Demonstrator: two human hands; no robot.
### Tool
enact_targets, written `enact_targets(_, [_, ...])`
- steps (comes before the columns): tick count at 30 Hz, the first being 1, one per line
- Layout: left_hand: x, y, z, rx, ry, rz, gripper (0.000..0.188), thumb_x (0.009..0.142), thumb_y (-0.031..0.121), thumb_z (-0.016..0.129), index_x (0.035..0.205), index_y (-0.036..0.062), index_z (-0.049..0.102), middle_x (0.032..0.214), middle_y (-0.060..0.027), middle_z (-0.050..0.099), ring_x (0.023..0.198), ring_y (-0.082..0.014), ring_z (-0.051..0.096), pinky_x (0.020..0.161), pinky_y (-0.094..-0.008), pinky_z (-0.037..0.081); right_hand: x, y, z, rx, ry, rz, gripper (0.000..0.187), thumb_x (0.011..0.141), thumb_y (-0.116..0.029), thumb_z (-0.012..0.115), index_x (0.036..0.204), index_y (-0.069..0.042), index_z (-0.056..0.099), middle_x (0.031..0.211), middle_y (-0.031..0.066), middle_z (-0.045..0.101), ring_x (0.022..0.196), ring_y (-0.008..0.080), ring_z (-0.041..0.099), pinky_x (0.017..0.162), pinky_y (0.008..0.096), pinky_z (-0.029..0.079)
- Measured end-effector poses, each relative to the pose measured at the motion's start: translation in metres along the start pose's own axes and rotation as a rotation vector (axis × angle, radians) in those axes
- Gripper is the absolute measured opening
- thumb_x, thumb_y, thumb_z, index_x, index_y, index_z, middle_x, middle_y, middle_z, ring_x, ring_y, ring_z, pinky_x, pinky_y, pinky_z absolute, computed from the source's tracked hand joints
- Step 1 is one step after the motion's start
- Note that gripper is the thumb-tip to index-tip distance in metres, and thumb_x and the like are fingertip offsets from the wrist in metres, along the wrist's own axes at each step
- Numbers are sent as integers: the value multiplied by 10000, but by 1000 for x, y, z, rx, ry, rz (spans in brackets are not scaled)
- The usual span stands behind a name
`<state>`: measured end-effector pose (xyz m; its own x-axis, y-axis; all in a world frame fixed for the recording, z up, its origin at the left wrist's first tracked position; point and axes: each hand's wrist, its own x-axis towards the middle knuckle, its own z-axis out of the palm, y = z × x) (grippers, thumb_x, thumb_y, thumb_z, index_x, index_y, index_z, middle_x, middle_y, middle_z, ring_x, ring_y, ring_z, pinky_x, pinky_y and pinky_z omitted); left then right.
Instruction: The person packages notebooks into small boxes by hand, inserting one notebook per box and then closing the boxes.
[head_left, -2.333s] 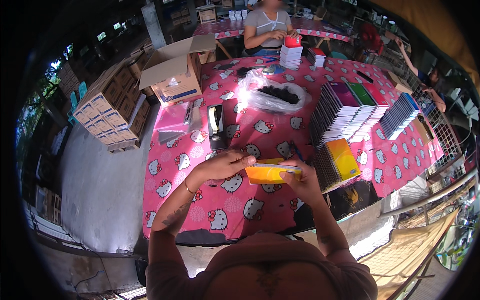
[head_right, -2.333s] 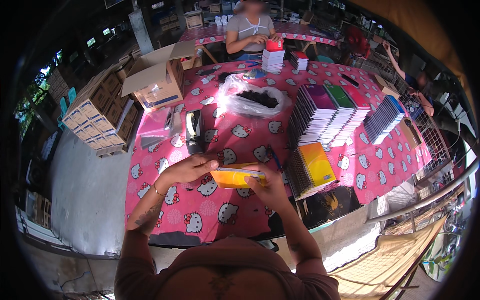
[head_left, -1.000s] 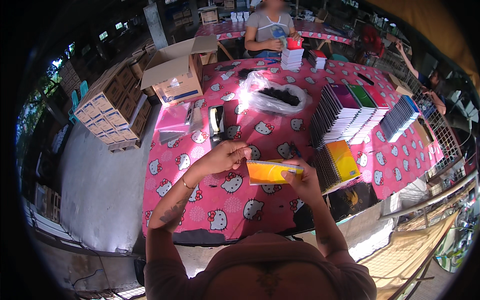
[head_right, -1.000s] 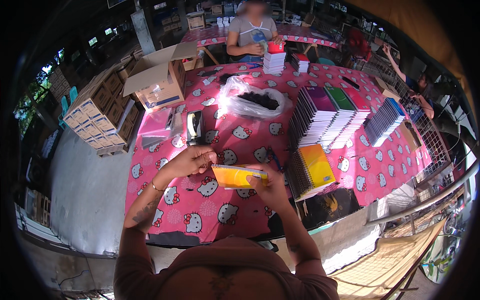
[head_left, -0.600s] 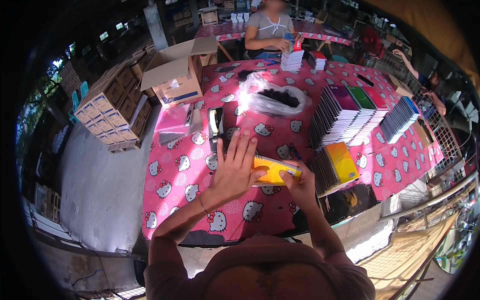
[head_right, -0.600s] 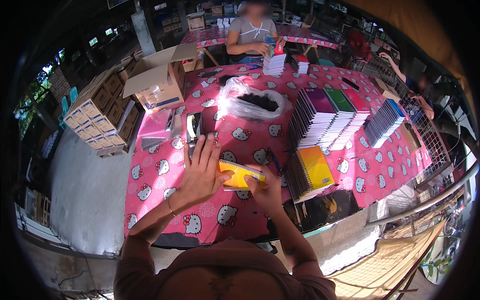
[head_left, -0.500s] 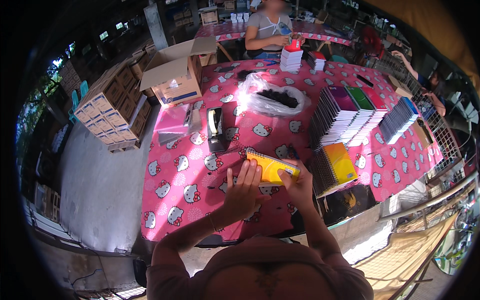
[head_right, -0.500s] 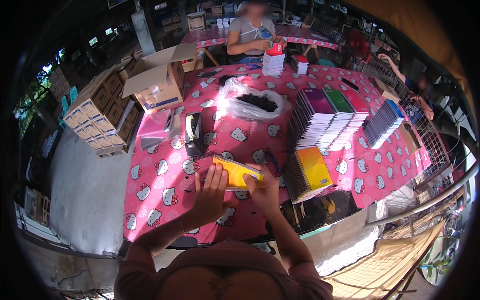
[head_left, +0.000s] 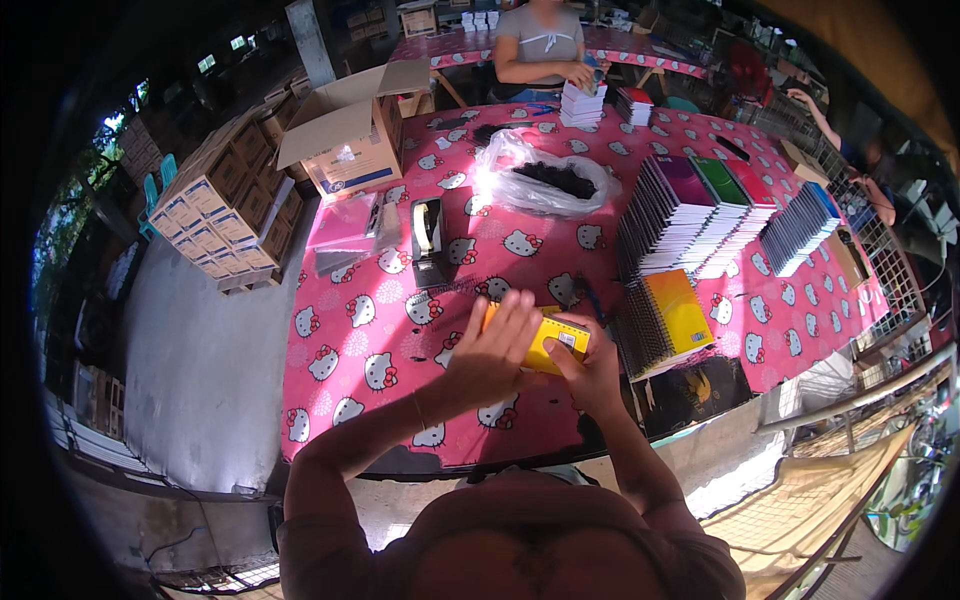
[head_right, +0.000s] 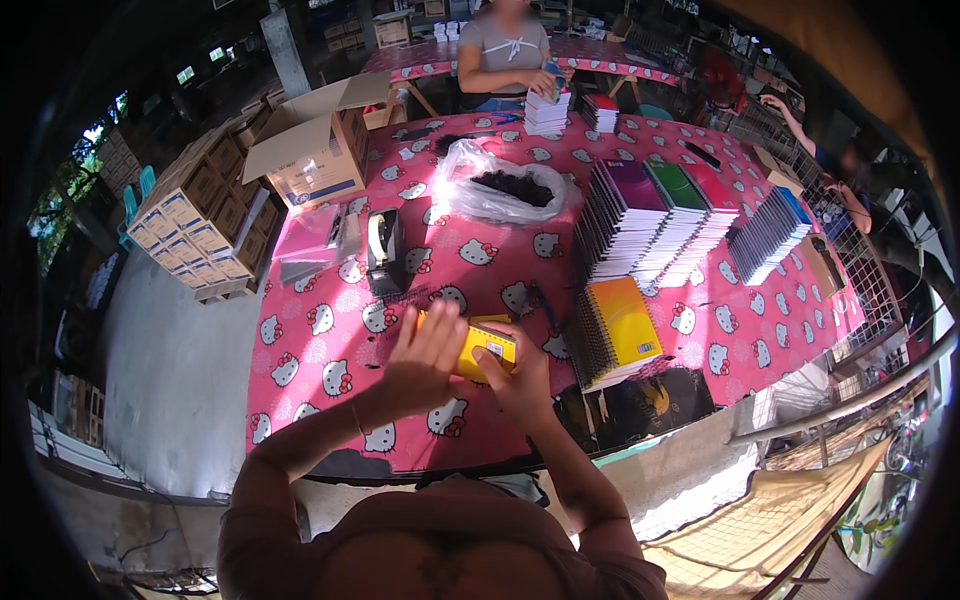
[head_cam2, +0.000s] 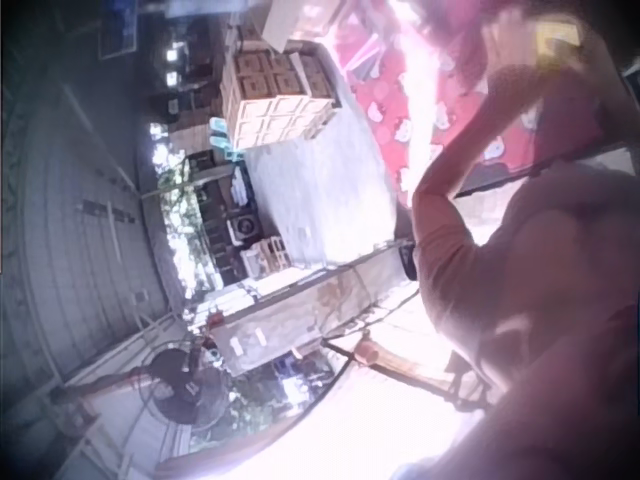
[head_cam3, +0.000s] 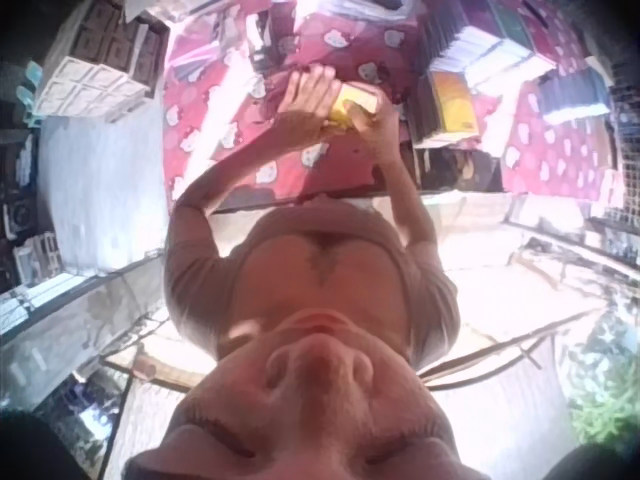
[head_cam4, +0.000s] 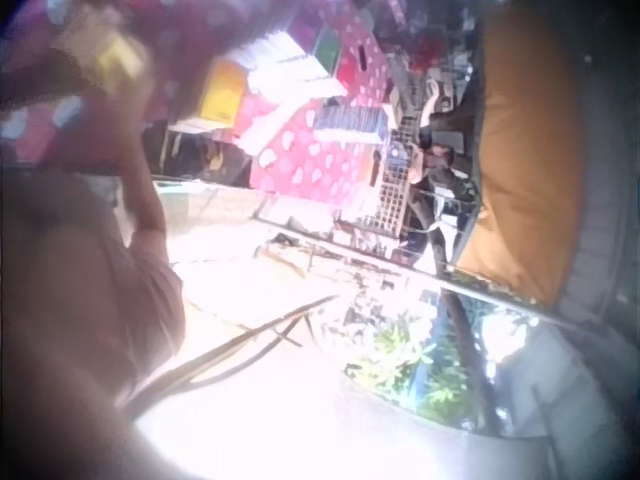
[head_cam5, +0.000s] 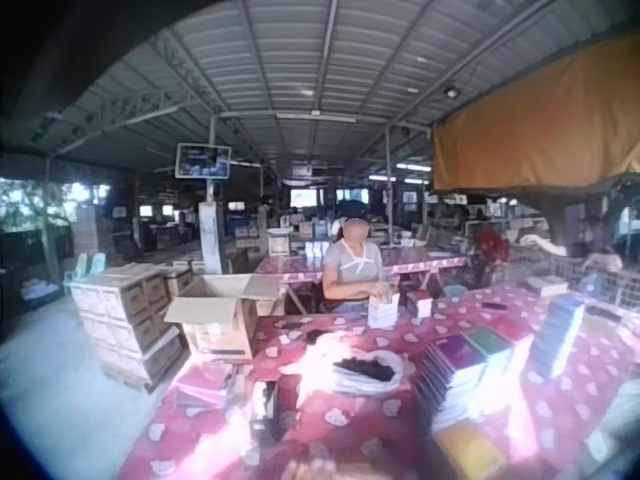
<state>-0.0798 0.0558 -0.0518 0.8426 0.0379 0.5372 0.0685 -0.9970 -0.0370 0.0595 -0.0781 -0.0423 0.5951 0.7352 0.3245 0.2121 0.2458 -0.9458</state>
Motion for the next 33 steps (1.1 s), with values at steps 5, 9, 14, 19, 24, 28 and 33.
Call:
enact_targets(5, [51, -20, -37, 147, 138, -132, 836, 972, 563, 460, 1475, -86, 308, 1543, -292, 315, 1469, -433, 254, 1170, -622, 125, -9, 6, -3, -62, -124, 105, 422, 902, -117, 730, 1269, 26, 577, 1096, 73, 687, 992, 93, 622, 884, 269, 511])
enact_targets(9, [-9, 19, 9, -56, 14, 118, 856, 946, 601, 488, 1482, -49, 340, 1539, -235, 362, 1461, -366, 308, 1184, -567, 142, -7, -2, 1, 27, -75, 152, 434, 915, -113, 718, 1299, 31, 579, 1124, 72, 701, 1012, 84, 624, 893, 266, 510])
enact_targets(14, [51, -6, -22, 58, 44, -25, 840, 928, 586, 502, 1492, -18, 349, 1554, -219, 346, 1464, -346, 307, 1178, -571, 157, -6, 10, 2, 31, -111, 163, 434, 930, -89, 670, 1338, 19, 573, 1160, 68, 698, 1039, 95, 627, 930, 276, 502])
enact_targets(19, [17, 11, 8, -20, 80, 78, 855, 916, 614, 513, 1478, -16, 377, 1562, -212, 341, 1468, -345, 304, 1180, -570, 167, 5, 14, 4, -7, -39, 24, 440, 916, -113, 662, 1337, -5, 590, 1029, 94, 746, 920, 71, 657, 791, 268, 532])
enact_targets(24, [21, 19, -6, -149, 123, 54, 740, 956, 554, 498, 1440, -4, 454, 1502, -201, 445, 1424, -323, 397, 1178, -533, 201, 11, 22, 1, 12, -40, 55, 510, 886, -119, 706, 1376, -61, 576, 1029, 85, 733, 878, 70, 649, 774, 271, 531])
enact_targets(28, [53, -3, -31, -228, 6, -56, 435, 972, 358, 576, 1298, 70, 590, 1326, -107, 589, 1213, -265, 565, 1128, -516, 273, 10, 12, -2, -121, -43, 90, 675, 884, -106, 699, 1501, -98, 424, 1079, 123, 712, 925, 132, 671, 817, 303, 528])
enact_targets(33, [65, 9, -39, -409, 105, -46, 224, 922, 237, 655, 1101, 102, 672, 1002, -50, 678, 993, -248, 633, 1082, -511, 311, 4, -13, -16, -247, -109, 220, 796, 882, -112, 684, 1568, -114, 280, 1193, 166, 681, 1015, 218, 696, 864, 333, 526])
